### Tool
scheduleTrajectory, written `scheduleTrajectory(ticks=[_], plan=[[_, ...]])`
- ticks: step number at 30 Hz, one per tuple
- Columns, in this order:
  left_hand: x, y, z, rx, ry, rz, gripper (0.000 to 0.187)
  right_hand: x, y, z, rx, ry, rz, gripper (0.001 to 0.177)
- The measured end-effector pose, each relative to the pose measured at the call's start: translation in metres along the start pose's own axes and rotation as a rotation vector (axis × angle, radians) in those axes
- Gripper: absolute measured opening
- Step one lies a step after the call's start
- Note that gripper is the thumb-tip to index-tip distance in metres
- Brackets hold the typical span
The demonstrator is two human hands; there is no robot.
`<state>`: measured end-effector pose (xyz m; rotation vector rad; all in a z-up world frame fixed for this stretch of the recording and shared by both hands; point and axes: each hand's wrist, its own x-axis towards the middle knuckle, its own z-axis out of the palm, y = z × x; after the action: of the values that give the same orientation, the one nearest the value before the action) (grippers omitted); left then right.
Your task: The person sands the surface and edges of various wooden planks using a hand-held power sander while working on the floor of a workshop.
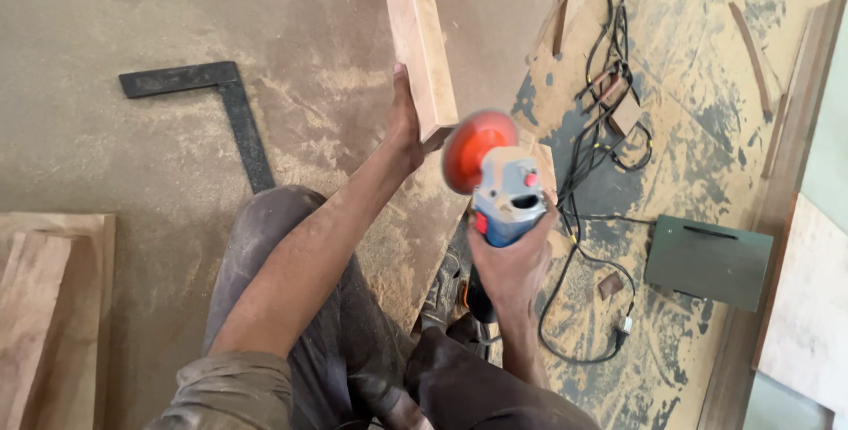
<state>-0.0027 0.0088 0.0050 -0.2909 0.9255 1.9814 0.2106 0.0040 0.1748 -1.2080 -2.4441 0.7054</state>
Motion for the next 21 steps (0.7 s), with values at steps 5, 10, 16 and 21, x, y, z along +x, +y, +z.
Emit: scheduleTrajectory(ticks=[5,10,16,21], plan=[[0.004,-0.004,-0.004,-0.085,-0.069,0.058,0.099,0.003,-0.010,0.008,-0.003,0.019,-0.203,0.090],[-0.007,0.003,0.005,-0.035,-0.008,0.023,0.099,0.005,0.001,0.011,0.058,-0.070,0.009,0.090],[-0.015,0.012,0.011,0.066,0.081,-0.048,0.096,0.000,0.017,0.007,-0.014,0.106,-0.065,0.085],[0.002,-0.001,0.004,-0.075,-0.015,0.028,0.096,0.001,0.007,0.007,0.026,-0.001,-0.076,0.090]])
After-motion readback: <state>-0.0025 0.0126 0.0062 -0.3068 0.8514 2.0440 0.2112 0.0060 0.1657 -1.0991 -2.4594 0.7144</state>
